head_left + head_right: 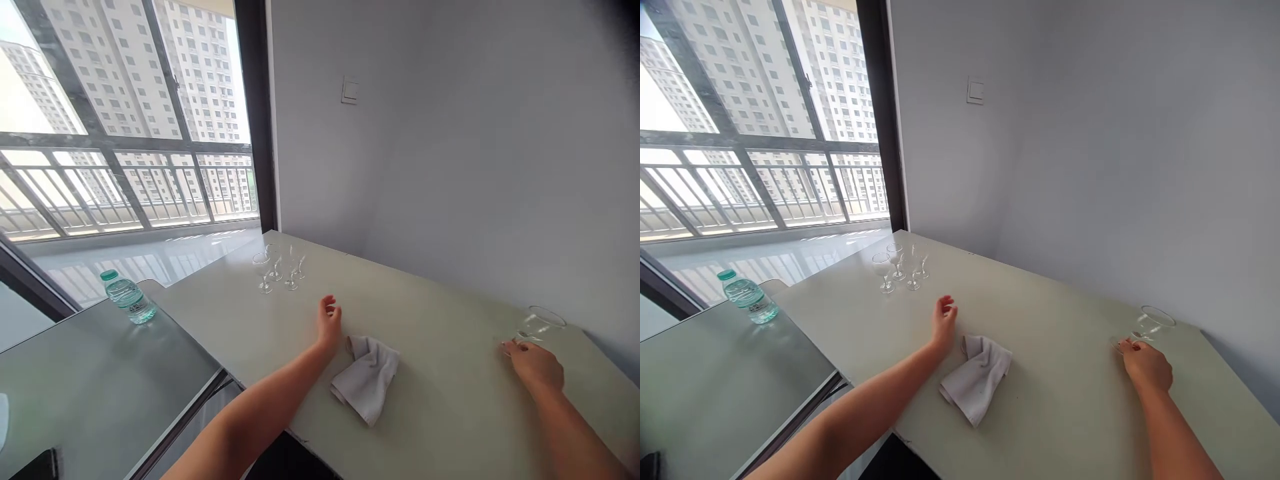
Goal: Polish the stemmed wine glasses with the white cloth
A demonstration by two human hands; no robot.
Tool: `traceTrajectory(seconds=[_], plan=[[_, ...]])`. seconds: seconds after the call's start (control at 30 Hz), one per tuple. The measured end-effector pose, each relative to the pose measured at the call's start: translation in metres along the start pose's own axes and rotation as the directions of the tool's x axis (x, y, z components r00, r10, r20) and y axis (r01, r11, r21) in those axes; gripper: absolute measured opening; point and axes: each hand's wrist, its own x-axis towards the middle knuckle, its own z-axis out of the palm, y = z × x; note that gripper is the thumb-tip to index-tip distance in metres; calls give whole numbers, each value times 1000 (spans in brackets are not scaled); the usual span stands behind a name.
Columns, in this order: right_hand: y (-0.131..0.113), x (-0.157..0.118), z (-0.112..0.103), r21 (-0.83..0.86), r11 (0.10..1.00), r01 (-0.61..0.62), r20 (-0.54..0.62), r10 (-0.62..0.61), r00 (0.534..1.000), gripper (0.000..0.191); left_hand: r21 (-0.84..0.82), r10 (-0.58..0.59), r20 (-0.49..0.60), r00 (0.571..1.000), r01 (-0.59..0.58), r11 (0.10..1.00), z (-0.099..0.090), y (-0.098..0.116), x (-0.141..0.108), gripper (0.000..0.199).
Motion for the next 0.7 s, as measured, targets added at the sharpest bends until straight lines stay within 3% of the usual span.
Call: traceTrajectory(seconds=[0.07, 0.13, 0.2, 0.3, 0.33, 0.37, 0.43, 0.5, 0.53, 0.6, 0.63, 0.7], plan=[[2, -6, -6, -32, 994, -109, -9, 108, 994, 5, 7, -37, -220, 975, 40, 999, -19, 7, 22, 30], [-5, -20, -13, -35, 988, -151, -67, 149, 987, 16, 52, -73, -365, 928, 99, 994, -41, 13, 49, 35], [-24, -43, -18, -23, 996, -85, -115, 81, 990, 24, 83, -78, -394, 916, 121, 989, -59, 17, 75, 45], [-72, -97, -19, 8, 994, 111, -17, -111, 994, 25, 156, -59, -355, 933, 121, 980, -71, 18, 104, 60], [-90, -119, -18, 60, 960, 272, 116, -278, 954, 24, 178, -53, -329, 943, 117, 977, -71, 17, 111, 64], [-108, -141, -17, 124, 885, 449, 225, -466, 855, 24, 198, -48, -302, 952, 112, 974, -71, 16, 116, 66], [-140, -186, -15, 248, 640, 727, 420, -747, 514, 35, 228, -44, -263, 964, 106, 968, -69, 13, 123, 69], [-160, -223, -11, 310, 448, 839, 461, -842, 279, 56, 246, -45, -240, 970, 106, 963, -67, 11, 127, 69], [-166, -236, -9, 337, 387, 859, 470, -859, 202, 61, 252, -47, -231, 972, 107, 962, -66, 9, 128, 67], [-171, -253, -2, 377, 347, 859, 473, -869, 144, 59, 258, -53, -213, 976, 108, 960, -65, 7, 130, 62], [-171, -257, 1, 393, 362, 845, 469, -870, 155, 54, 261, -56, -205, 977, 109, 959, -65, 7, 131, 58], [-172, -257, 6, 427, 455, 781, 463, -852, 244, 41, 270, -60, -188, 980, 111, 956, -66, 8, 129, 45]])
